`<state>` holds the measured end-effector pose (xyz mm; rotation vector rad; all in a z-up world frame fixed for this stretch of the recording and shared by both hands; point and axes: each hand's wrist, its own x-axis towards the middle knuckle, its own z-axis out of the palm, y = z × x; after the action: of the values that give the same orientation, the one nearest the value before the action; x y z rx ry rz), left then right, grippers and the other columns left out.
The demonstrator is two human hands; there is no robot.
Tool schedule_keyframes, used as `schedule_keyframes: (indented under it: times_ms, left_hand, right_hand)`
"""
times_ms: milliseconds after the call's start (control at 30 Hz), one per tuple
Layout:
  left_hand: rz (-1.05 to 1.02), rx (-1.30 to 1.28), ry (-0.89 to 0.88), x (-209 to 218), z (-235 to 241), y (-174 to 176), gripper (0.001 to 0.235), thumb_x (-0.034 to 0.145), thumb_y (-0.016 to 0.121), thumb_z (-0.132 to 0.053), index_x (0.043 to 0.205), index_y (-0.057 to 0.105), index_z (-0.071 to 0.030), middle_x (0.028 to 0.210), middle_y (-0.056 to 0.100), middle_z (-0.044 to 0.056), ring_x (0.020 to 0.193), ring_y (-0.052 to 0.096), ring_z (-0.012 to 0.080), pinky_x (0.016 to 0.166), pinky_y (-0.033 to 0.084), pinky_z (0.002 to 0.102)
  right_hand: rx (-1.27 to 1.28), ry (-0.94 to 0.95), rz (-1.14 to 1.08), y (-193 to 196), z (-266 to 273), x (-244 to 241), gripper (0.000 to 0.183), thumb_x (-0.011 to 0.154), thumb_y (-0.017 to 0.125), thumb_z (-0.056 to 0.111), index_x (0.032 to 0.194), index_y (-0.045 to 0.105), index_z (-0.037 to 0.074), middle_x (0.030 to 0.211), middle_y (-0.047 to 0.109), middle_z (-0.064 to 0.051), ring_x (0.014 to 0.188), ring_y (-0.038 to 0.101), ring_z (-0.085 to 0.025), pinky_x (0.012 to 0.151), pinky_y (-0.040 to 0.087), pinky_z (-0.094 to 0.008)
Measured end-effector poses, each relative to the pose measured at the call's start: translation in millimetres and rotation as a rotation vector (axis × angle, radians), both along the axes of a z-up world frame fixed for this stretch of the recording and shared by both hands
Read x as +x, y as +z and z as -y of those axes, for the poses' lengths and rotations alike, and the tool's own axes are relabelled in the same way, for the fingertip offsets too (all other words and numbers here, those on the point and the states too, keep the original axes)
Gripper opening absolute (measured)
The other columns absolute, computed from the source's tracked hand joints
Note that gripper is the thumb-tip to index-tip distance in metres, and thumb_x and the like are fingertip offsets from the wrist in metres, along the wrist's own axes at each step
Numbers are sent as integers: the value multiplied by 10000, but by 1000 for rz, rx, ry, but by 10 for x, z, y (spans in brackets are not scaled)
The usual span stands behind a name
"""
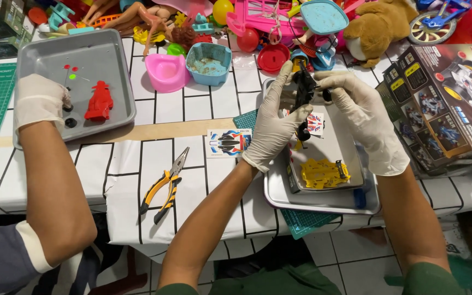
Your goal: The person assembles a toy car by attaching a yellow chassis to a black frame and inserting red wheels. They then place the completed toy into a box.
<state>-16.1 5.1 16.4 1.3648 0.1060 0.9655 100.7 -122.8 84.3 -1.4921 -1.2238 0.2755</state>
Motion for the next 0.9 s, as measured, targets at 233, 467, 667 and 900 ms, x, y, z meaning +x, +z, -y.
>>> schedule_keyframes:
  times_ms: [233,467,667,900]
  left_hand:
    - [-5,128,188,25,-37,-105,989,773,852,66,1619,375,-122,1281,607,136,1022,701,227,883,623,310]
    - [-53,519,407,41,-3,-176,896,909,797,-166,1638,282,-236,1264,538,55,1013,619,188,959,577,340]
    - [-61,513,404,33,2,-185,858,913,792,-156,1621,314,-233,1335,545,62,1087,633,197,999,593,319]
    - [-88,534,414,47,17,-214,859,920,785,-173,1627,305,-252,1416,553,63,1167,616,210,1063,573,320]
  right_hand:
    - [55,-57,-171,-280,116,6,333,974,746,71,1271,629,-25,1186,668,-150,962,642,-134,839,585,-291]
    - [29,-28,-273,-270,155,-91,341,935,722,-4,1243,586,49,1169,637,-80,1103,628,-164,1021,572,-300]
    - [51,-30,-252,-301,150,-88,338,932,742,17,1234,591,41,1164,642,-83,1093,633,-166,1011,578,-298]
    - [46,-70,-237,-296,166,-81,341,935,740,-1,1234,581,43,1192,638,-82,1101,626,-161,1021,561,-277]
